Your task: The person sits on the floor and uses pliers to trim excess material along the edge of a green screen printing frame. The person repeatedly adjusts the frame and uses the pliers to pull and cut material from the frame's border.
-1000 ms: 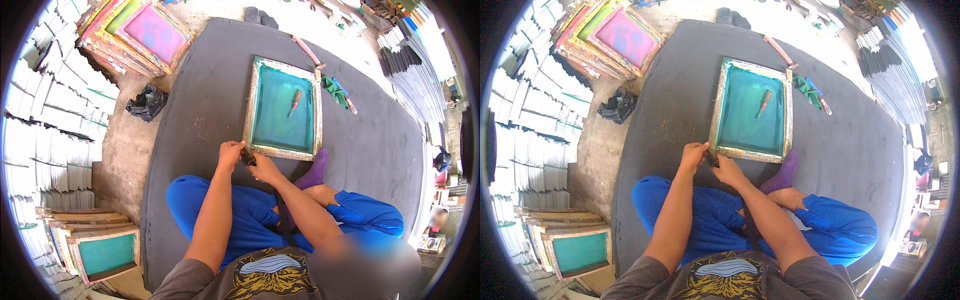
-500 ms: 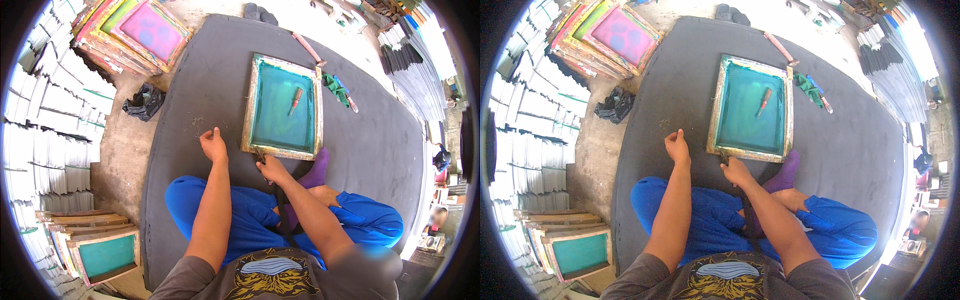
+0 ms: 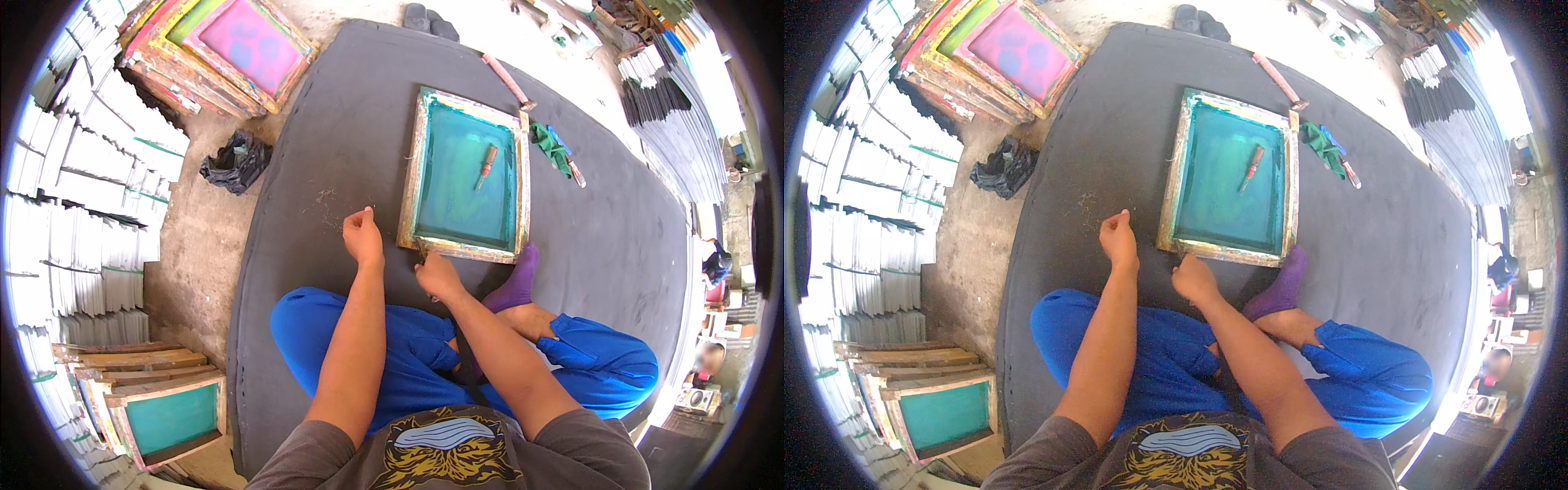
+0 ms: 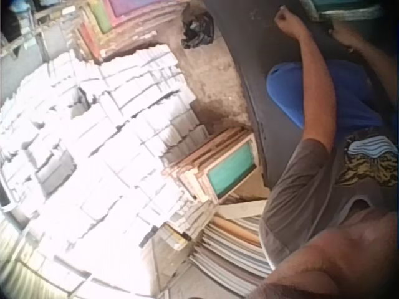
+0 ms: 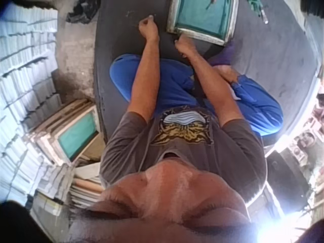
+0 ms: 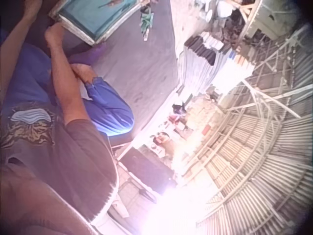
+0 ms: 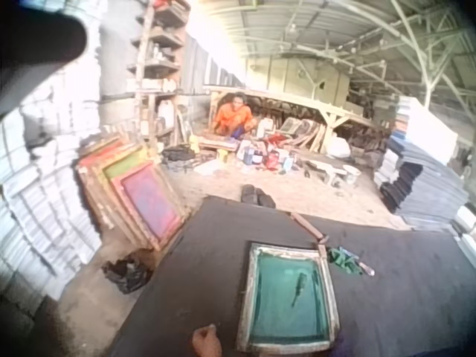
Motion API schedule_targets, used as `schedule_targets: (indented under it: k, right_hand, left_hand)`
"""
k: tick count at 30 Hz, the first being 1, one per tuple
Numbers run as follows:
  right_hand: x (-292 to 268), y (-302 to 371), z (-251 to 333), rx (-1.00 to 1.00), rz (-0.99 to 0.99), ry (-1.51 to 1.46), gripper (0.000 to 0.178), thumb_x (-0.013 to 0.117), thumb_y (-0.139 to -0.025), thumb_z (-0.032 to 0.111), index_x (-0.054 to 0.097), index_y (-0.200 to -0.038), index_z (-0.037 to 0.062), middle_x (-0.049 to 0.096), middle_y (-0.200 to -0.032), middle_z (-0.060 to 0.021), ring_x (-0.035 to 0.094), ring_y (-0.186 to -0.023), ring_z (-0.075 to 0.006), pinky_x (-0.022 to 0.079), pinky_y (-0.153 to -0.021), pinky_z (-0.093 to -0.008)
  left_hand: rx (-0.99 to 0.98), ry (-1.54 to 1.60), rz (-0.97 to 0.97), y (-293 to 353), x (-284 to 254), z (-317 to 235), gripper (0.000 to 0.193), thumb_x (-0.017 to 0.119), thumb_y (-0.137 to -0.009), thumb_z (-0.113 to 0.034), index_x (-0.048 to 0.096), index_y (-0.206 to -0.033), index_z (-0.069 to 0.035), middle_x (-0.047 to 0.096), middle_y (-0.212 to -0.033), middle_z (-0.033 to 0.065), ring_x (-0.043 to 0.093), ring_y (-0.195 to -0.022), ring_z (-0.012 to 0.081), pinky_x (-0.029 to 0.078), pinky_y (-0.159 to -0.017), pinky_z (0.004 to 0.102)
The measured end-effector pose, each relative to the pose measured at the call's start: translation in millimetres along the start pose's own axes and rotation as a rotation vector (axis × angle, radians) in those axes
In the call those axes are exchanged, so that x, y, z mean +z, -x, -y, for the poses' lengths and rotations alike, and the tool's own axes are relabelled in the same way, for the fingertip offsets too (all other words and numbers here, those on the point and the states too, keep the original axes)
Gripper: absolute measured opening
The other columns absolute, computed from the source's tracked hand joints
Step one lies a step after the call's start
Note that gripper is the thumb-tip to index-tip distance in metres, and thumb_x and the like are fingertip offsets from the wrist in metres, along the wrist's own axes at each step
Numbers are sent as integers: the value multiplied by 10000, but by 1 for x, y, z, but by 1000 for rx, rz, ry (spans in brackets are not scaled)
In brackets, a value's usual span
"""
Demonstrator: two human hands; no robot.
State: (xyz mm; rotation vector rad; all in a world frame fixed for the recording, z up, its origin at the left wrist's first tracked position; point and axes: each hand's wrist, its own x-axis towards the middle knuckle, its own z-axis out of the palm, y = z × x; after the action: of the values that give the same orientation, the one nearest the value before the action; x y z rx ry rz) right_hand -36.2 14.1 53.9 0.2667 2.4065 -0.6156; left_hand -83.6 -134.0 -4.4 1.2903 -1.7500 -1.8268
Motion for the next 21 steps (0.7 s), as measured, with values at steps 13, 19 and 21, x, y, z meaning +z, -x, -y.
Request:
schedule_targets:
  k: [13,19,21]
  right_hand:
    - [21,-1,-8,-20,-177,91,286,640,-845,80,613,-1104,-39,706,-998,-308,717,-927,-435,583,-819,-506]
    - [22,-2,-13,15,54,-558,119,644,-836,21,543,-898,7,633,-646,-137,610,-441,-216,485,-403,-355]
    - [27,-5,-22,-59,96,-741,124,645,-831,9,543,-901,13,626,-652,-120,617,-463,-209,484,-407,-348]
  left_hand:
    - [-20,-7,191,9,12,9,258,717,-930,-224,663,-981,22,659,-901,79,594,-841,170,475,-782,317]
    - [-15,-30,223,5,8,19,246,725,-924,-230,672,-944,10,649,-823,48,559,-712,133,452,-659,296]
    - [-89,1,316,8,4,18,250,734,-919,-236,685,-932,9,650,-793,39,540,-652,119,434,-597,288]
